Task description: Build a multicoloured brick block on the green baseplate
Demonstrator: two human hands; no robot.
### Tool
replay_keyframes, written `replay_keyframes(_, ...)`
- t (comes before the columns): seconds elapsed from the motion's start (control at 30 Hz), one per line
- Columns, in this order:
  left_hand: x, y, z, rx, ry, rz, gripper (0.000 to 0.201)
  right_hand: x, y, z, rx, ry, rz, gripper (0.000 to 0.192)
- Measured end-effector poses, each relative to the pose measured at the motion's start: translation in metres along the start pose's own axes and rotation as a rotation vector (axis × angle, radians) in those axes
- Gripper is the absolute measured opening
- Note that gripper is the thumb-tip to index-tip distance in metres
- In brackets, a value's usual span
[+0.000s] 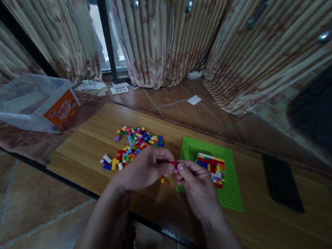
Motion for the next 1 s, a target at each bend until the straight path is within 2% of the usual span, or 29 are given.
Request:
replay_keyframes(0.07,0.0,0.001,0.001,-0.006,-0.001,0.006,0.01,0.0,-0.002,0.0,-0.007,-0.013,-0.016,0.025)
replay_keyframes(0.13,-0.001,0.005,0.002,-0.011,-0.008,-0.021,0.011,-0.003,-0.002,0.0,-0.011,0.013,0.066,0.025)
replay_keyframes(0.2,-0.005,0.01,0.004,-0.014,-0.007,-0.109,0.013,-0.007,0.001,0.0,0.02,0.085,0.263,0.023)
replay_keyframes(0.3,-0.013,0.018,0.009,-0.001,0.028,-0.324,0.012,-0.014,-0.003,0.003,0.044,0.227,0.68,0.016)
replay_keyframes(0.37,-0.018,0.019,0.011,-0.005,0.074,-0.471,0.013,-0.009,-0.013,0.004,-0.004,0.275,0.921,0.014)
replay_keyframes(0.47,-0.024,0.018,0.01,0.024,0.138,-0.666,0.016,0.004,-0.024,0.004,-0.075,0.276,1.114,0.013)
replay_keyframes(0.57,-0.03,0.02,0.006,0.094,0.211,-0.811,0.013,0.008,-0.028,0.003,-0.079,0.289,1.157,0.008)
replay_keyframes(0.7,-0.037,0.027,0.006,0.161,0.3,-0.889,0.01,0.004,-0.027,0.004,-0.068,0.319,1.11,0.007)
replay_keyframes(0.77,-0.036,0.031,0.008,0.199,0.306,-0.859,0.007,0.0,-0.026,0.004,-0.057,0.335,1.078,0.007)
replay_keyframes(0.93,-0.028,0.031,0.012,0.168,0.244,-0.67,0.009,-0.007,-0.018,0.004,0.061,0.388,1.182,0.018)
replay_keyframes(1.0,-0.024,0.043,0.015,0.238,0.209,-0.618,0.015,-0.003,-0.018,0.004,0.065,0.39,1.26,0.022)
Point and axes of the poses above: each hand's wrist, its own z-axis away from the middle knuckle, its own y-axis out of the back of the hand, x = y × z, the point moved 9 cm from there along -z, towards the middle knuckle, and after that the axes turned 4 degrees about -x, right-handed, at the moved point
